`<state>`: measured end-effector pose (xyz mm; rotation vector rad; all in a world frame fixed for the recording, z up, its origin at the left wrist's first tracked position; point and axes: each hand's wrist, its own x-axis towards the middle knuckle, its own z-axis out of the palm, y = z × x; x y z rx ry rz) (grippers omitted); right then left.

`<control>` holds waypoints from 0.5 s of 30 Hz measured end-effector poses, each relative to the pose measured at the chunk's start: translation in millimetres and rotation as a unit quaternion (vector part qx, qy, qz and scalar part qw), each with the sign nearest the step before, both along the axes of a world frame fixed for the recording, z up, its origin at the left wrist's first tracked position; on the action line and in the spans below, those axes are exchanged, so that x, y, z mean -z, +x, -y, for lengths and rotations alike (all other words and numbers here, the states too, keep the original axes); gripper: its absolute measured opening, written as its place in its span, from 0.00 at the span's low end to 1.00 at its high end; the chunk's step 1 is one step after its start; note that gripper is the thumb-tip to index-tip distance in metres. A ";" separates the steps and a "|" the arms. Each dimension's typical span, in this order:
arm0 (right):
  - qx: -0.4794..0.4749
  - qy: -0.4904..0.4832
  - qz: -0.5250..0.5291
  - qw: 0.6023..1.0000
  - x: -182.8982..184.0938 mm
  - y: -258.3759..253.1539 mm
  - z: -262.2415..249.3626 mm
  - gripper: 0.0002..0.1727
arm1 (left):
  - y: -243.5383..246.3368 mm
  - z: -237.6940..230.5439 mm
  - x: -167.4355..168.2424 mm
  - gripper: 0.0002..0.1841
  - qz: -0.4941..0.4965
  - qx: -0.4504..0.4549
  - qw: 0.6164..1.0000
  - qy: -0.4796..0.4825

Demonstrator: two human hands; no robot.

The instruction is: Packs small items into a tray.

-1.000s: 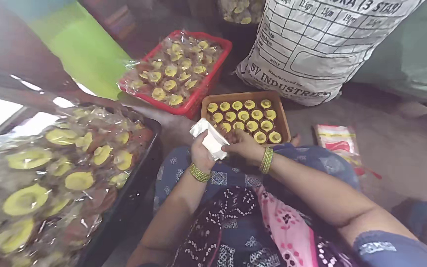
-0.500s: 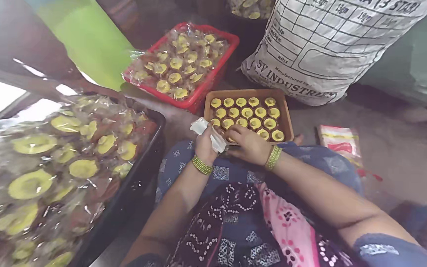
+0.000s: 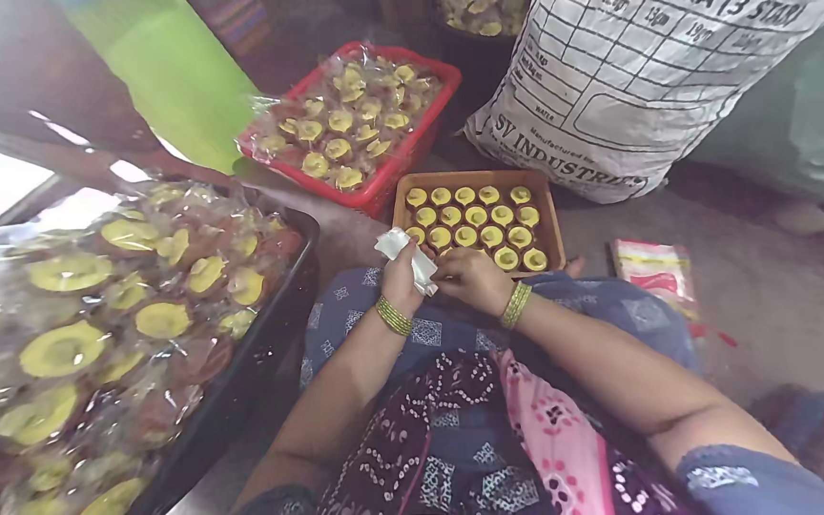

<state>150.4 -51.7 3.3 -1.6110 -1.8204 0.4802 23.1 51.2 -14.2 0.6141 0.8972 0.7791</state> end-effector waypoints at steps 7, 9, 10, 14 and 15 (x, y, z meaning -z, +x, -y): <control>0.124 -0.229 -0.377 0.889 -16.9 16.2 -3.1 0.13 | -3.2 1.6 -3.9 0.11 0.051 0.064 0.997 0.014; 0.119 -0.236 -0.426 0.865 -13.8 18.9 -3.7 0.13 | -3.7 1.9 -3.3 0.10 0.070 0.072 0.995 0.019; 0.120 -0.237 -0.440 0.858 -13.2 19.4 -4.2 0.14 | -3.3 2.2 -2.9 0.10 0.072 0.071 0.995 0.023; 0.122 -0.226 -0.413 0.874 -12.8 17.7 -5.9 0.14 | -2.7 0.9 -0.3 0.14 0.052 0.074 0.995 0.040; 0.114 -0.216 -0.379 0.893 -12.9 16.6 -5.5 0.14 | -2.8 0.4 0.1 0.15 0.047 0.074 0.995 0.040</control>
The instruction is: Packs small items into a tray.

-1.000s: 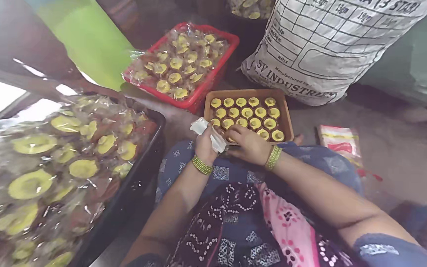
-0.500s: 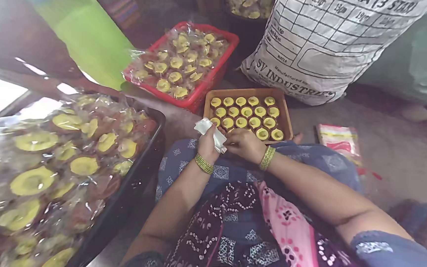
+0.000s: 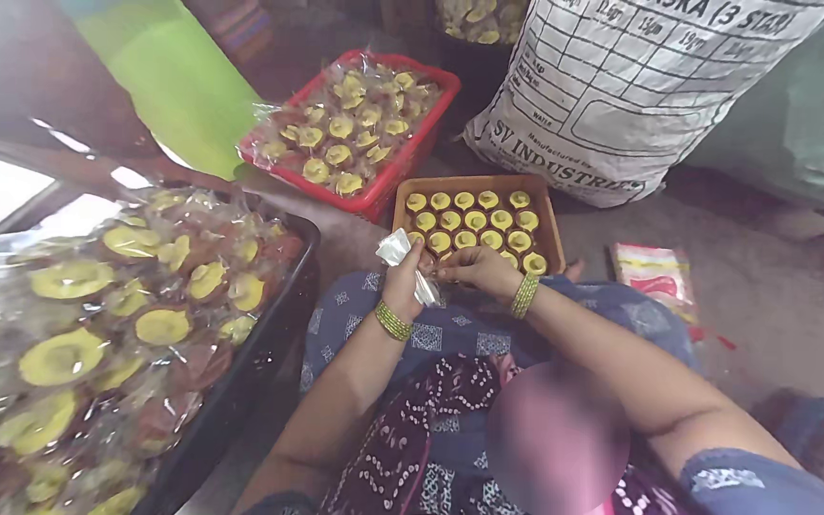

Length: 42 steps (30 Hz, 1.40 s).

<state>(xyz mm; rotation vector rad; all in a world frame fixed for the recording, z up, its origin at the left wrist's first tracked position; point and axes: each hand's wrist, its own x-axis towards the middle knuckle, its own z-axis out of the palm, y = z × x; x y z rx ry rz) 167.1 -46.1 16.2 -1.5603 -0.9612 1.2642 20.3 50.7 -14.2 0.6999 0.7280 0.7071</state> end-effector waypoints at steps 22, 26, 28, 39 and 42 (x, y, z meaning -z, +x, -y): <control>0.043 0.134 0.000 0.990 -53.3 53.0 24.5 0.07 | 0.6 -27.5 -4.8 0.13 -0.061 -0.202 0.977 -0.010; 0.152 0.056 -0.011 0.987 -38.7 57.0 15.1 0.09 | 1.6 -6.1 -11.7 0.09 -0.121 -0.189 0.952 0.208; 0.167 0.034 -0.010 0.985 -32.2 51.0 11.7 0.12 | -3.8 6.5 -10.1 0.15 -0.138 -0.143 0.906 0.372; 0.187 0.020 0.002 0.982 -17.7 8.3 4.4 0.10 | -5.2 31.1 -7.6 0.26 -0.329 0.054 0.753 0.567; 0.203 0.026 -0.007 0.979 -18.5 9.2 4.4 0.11 | -5.2 33.7 -7.1 0.22 -0.349 0.046 0.734 0.581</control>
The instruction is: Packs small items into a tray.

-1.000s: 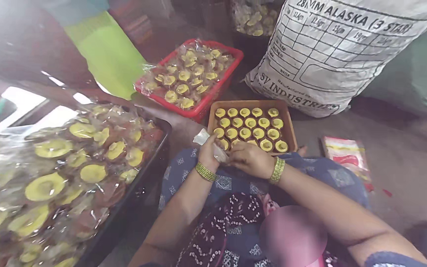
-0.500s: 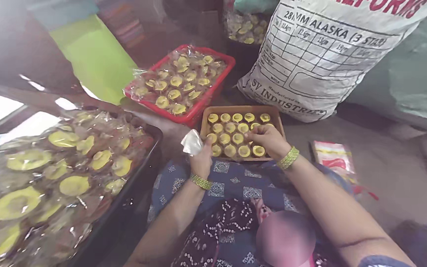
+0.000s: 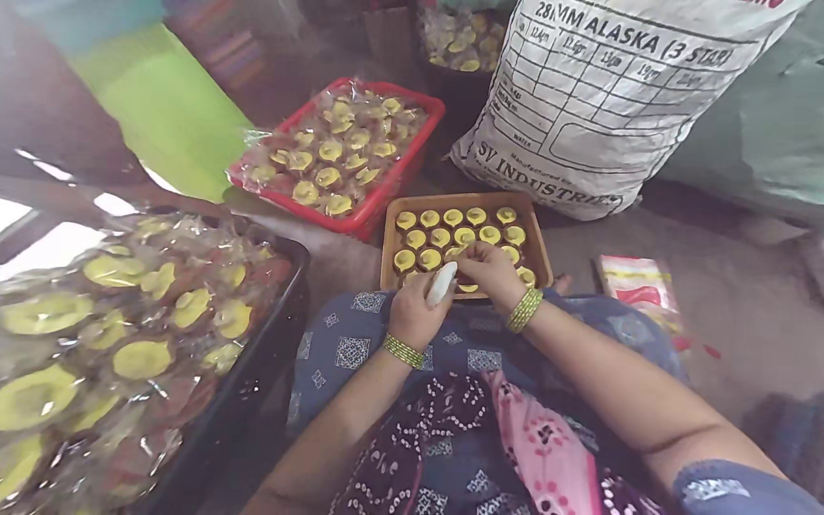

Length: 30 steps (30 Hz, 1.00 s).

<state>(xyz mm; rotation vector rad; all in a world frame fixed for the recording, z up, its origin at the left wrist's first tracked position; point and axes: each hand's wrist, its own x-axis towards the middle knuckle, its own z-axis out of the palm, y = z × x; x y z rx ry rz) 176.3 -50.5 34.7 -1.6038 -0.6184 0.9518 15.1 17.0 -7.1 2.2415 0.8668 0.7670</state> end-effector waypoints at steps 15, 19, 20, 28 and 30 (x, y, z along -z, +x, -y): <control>-0.152 -0.038 0.073 0.985 3.6 4.0 2.1 0.20 | 4.9 -23.4 10.7 0.26 0.118 -0.061 0.933 -0.334; -0.146 -0.056 0.058 0.986 3.1 6.8 1.4 0.16 | 5.5 -21.6 6.6 0.29 0.113 -0.036 0.941 -0.317; -0.143 -0.062 0.067 0.985 -0.4 11.2 1.4 0.16 | 5.6 -21.9 7.2 0.27 0.114 -0.034 0.944 -0.308; -0.145 -0.250 0.320 0.902 13.4 111.4 3.4 0.20 | 8.1 -29.4 7.6 0.29 0.144 -0.110 0.910 -0.373; -0.128 -0.352 0.360 0.855 37.8 131.9 0.9 0.27 | 9.6 -28.9 5.2 0.24 0.120 -0.108 0.910 -0.382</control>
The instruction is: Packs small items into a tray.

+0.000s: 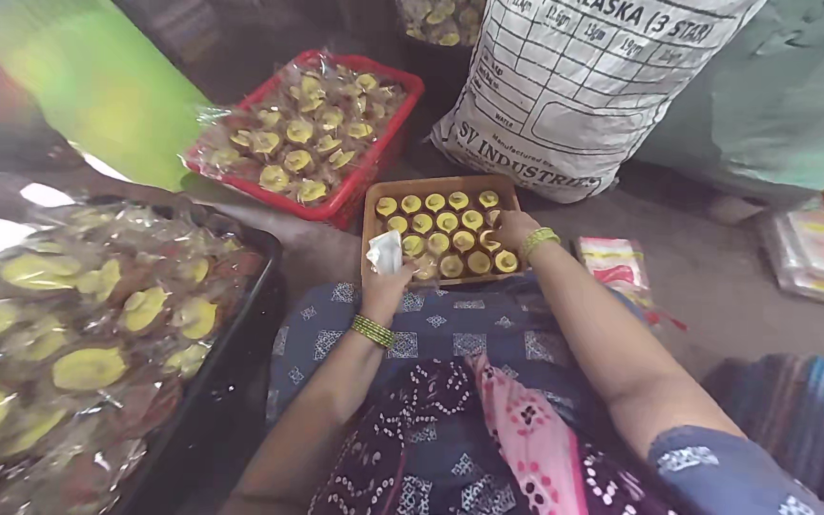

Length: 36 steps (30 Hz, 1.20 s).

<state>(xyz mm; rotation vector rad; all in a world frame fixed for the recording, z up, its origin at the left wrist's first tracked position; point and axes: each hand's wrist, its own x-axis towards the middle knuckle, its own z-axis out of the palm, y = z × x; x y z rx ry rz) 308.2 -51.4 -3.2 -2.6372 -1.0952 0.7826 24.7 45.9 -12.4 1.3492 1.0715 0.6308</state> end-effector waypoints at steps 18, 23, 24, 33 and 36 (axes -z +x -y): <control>0.159 -0.093 0.037 0.982 47.5 -17.7 -23.9 0.38 | -14.0 8.6 -2.7 0.37 0.121 0.014 0.977 0.174; 0.164 -0.108 0.026 0.980 58.0 -13.0 -26.4 0.39 | -16.9 8.2 3.3 0.23 0.093 0.027 0.967 0.236; 0.162 -0.110 0.026 0.980 59.3 -11.8 -27.1 0.38 | -17.5 7.9 3.3 0.22 0.100 0.027 0.964 0.243; 0.191 -0.034 0.020 0.981 52.2 -9.4 -26.7 0.39 | -25.5 4.4 -17.6 0.16 0.208 0.016 0.978 -0.014; 0.200 -0.003 0.006 0.980 47.7 -11.5 -28.7 0.40 | -26.1 2.9 -15.6 0.13 0.208 0.025 0.978 0.012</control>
